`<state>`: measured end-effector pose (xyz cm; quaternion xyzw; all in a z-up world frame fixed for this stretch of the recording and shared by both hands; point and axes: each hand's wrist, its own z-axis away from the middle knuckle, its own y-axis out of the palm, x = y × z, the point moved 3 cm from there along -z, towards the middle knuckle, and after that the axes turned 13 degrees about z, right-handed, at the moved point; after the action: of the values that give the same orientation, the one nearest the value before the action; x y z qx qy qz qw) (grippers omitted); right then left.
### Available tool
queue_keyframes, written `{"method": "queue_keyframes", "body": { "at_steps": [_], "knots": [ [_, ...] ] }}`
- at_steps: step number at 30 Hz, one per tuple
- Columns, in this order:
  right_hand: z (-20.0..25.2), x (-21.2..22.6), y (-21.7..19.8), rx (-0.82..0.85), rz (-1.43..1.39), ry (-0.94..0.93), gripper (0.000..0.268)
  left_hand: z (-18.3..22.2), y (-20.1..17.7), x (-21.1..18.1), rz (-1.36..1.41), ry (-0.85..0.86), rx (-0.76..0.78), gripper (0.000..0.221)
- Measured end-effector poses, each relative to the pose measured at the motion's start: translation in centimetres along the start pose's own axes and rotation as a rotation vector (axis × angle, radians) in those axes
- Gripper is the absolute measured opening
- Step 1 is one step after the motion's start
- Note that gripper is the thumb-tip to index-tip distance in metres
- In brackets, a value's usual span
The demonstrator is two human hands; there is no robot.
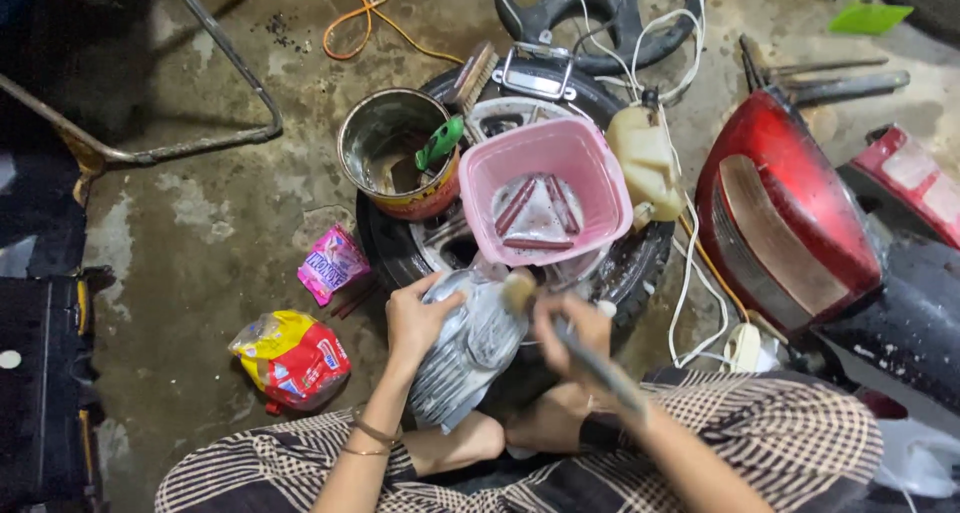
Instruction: The person sits on the floor and scrubs a silver-colored metal part with a brush. They hold the part in their left hand and use the brush in their right hand to clean its surface. The person occasionally dips the brush into a pink container filled with water and other parts.
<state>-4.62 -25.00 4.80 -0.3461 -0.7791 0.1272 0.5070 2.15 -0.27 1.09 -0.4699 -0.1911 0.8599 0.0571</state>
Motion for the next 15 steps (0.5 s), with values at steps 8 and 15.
{"method": "queue_keyframes", "body": {
  "at_steps": [8,15],
  "knots": [
    [-2.4,3.5,-1.1,-0.004,-0.303,0.592,0.013,0.4,-0.2,-0.2,0.009,0.018,0.004,0.057],
    [1.9,-2.5,2.6,0.236,0.009,0.504,0.012,-0.3,0.6,0.1,-0.088,0.135,0.026,0.06]
  ]
}}
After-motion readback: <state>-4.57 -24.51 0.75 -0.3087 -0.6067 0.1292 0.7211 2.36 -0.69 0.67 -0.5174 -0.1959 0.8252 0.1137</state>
